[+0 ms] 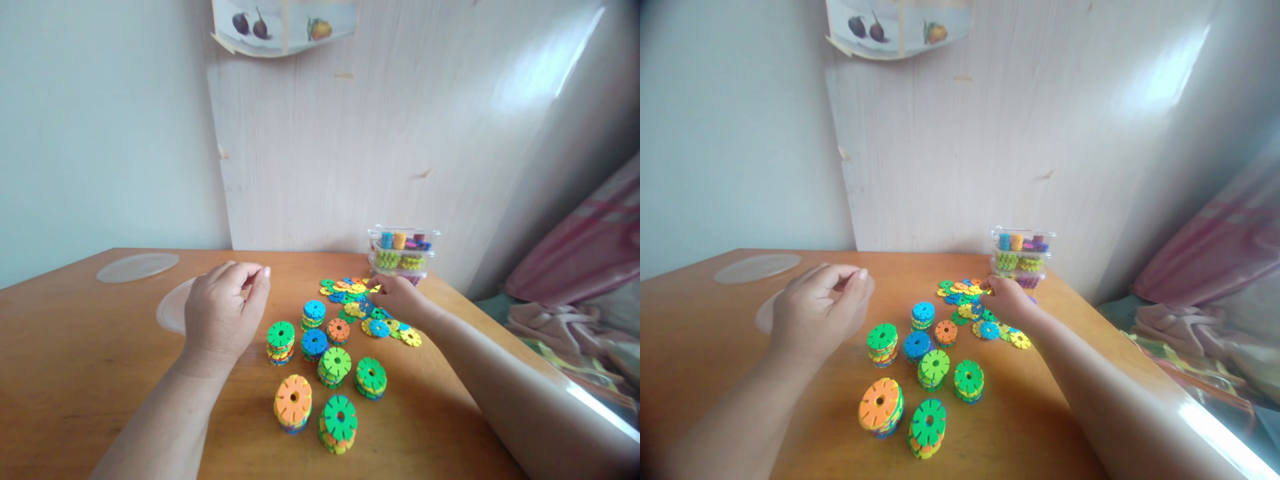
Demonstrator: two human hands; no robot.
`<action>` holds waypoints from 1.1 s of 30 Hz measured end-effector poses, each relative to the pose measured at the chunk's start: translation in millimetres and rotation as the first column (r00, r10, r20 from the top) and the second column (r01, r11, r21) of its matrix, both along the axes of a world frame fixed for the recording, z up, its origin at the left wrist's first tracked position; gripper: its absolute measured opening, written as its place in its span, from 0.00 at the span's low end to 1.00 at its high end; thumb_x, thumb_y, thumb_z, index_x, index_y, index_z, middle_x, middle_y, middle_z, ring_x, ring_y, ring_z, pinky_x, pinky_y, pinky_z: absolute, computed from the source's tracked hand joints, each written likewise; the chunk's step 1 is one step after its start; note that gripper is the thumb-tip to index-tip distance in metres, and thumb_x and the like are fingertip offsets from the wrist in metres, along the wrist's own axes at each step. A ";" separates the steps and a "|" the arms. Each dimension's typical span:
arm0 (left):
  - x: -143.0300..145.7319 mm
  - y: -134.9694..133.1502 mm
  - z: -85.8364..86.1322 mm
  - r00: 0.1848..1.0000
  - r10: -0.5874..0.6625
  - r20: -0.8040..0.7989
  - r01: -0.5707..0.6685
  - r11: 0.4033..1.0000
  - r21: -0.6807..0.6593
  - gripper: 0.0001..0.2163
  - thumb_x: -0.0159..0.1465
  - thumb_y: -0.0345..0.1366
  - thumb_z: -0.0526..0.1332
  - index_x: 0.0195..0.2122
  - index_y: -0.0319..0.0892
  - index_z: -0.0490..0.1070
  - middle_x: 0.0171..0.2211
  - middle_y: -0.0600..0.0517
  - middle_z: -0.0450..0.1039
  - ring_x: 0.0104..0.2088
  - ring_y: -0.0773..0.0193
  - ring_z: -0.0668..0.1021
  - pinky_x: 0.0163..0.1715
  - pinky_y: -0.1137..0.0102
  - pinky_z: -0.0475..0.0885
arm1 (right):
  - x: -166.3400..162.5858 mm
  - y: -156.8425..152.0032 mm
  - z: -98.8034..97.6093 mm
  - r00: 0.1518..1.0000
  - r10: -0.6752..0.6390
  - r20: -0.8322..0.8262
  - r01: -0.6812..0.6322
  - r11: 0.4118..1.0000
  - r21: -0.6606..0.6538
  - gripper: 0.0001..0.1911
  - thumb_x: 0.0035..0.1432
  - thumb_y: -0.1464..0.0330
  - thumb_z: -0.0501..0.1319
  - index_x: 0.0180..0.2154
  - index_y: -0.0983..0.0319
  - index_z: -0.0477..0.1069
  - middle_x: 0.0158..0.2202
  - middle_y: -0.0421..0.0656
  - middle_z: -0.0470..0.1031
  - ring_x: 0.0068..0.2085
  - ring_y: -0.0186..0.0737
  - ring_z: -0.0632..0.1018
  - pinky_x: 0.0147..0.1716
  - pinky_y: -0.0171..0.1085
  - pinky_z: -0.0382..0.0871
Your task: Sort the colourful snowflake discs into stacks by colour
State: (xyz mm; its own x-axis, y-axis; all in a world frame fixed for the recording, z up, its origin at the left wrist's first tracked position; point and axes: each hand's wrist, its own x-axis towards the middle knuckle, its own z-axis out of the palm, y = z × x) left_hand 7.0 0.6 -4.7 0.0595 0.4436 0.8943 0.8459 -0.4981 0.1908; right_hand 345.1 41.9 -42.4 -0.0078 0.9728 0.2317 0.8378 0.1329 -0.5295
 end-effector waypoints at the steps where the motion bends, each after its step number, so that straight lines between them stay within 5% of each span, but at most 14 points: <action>1: 0.1 -0.1 0.0 1.000 -0.003 0.001 0.003 1.000 -0.001 0.09 0.69 0.40 0.59 0.33 0.45 0.74 0.29 0.52 0.76 0.32 0.59 0.78 0.35 0.65 0.69 | 0.6 -0.9 1.2 0.999 0.003 0.041 -0.004 1.000 0.017 0.14 0.55 0.70 0.62 0.44 0.64 0.77 0.26 0.40 0.75 0.25 0.36 0.71 0.24 0.34 0.59; 7: 0.4 -0.1 -0.4 1.000 0.000 0.005 0.000 1.000 -0.007 0.09 0.69 0.40 0.59 0.33 0.45 0.74 0.29 0.51 0.77 0.33 0.58 0.78 0.35 0.64 0.69 | 6.9 -2.2 6.3 0.988 -0.024 0.150 0.016 0.998 0.055 0.12 0.51 0.74 0.61 0.39 0.63 0.77 0.26 0.40 0.74 0.27 0.37 0.71 0.26 0.35 0.57; 10: 0.4 -0.5 0.0 1.000 -0.003 0.009 0.003 1.000 -0.007 0.09 0.69 0.41 0.59 0.33 0.45 0.74 0.29 0.51 0.76 0.33 0.59 0.78 0.35 0.64 0.69 | -3.3 -7.1 8.4 0.995 0.046 -0.087 -0.050 0.998 -0.036 0.11 0.52 0.71 0.62 0.39 0.63 0.75 0.23 0.36 0.68 0.24 0.34 0.67 0.23 0.34 0.55; 13: 0.3 -0.8 0.3 1.000 0.000 0.006 0.000 1.000 -0.008 0.09 0.69 0.40 0.59 0.33 0.45 0.74 0.29 0.51 0.76 0.33 0.59 0.78 0.35 0.64 0.69 | -23.6 -17.3 8.9 0.903 0.161 -0.398 -0.238 0.959 -0.152 0.13 0.52 0.68 0.64 0.42 0.62 0.73 0.23 0.33 0.64 0.23 0.32 0.64 0.22 0.33 0.54; 16: 0.2 -0.3 0.0 1.000 -0.001 0.002 0.001 1.000 -0.007 0.09 0.69 0.40 0.59 0.33 0.45 0.74 0.30 0.51 0.77 0.33 0.59 0.78 0.35 0.64 0.69 | -42.4 -25.8 6.6 0.840 0.205 -0.503 -0.342 0.919 -0.195 0.14 0.53 0.66 0.65 0.43 0.61 0.73 0.25 0.33 0.65 0.23 0.31 0.64 0.21 0.33 0.55; 23: 0.3 -0.6 0.1 1.000 0.002 -0.006 -0.002 1.000 -0.009 0.09 0.69 0.40 0.59 0.34 0.45 0.74 0.31 0.51 0.77 0.33 0.59 0.78 0.36 0.64 0.69 | -46.1 -25.8 5.1 0.953 0.218 -0.209 -0.248 0.960 -0.129 0.11 0.57 0.63 0.65 0.41 0.61 0.74 0.28 0.37 0.71 0.27 0.34 0.70 0.24 0.34 0.60; 28: 0.4 -1.2 0.0 1.000 0.009 -0.004 -0.009 1.000 -0.013 0.09 0.69 0.40 0.59 0.34 0.45 0.74 0.30 0.51 0.77 0.33 0.59 0.78 0.35 0.64 0.69 | -38.2 -34.5 13.7 0.921 0.388 0.033 -0.373 0.904 -0.210 0.27 0.48 0.54 0.73 0.47 0.59 0.76 0.41 0.44 0.79 0.38 0.43 0.77 0.32 0.37 0.67; 33: 0.7 -1.1 0.5 1.000 -0.002 -0.002 0.002 1.000 -0.013 0.09 0.69 0.40 0.59 0.33 0.44 0.74 0.31 0.51 0.77 0.33 0.59 0.78 0.36 0.64 0.69 | -42.9 -38.5 15.7 0.883 0.449 0.135 -0.416 0.884 -0.214 0.17 0.51 0.57 0.71 0.41 0.59 0.77 0.36 0.42 0.79 0.35 0.42 0.76 0.32 0.37 0.65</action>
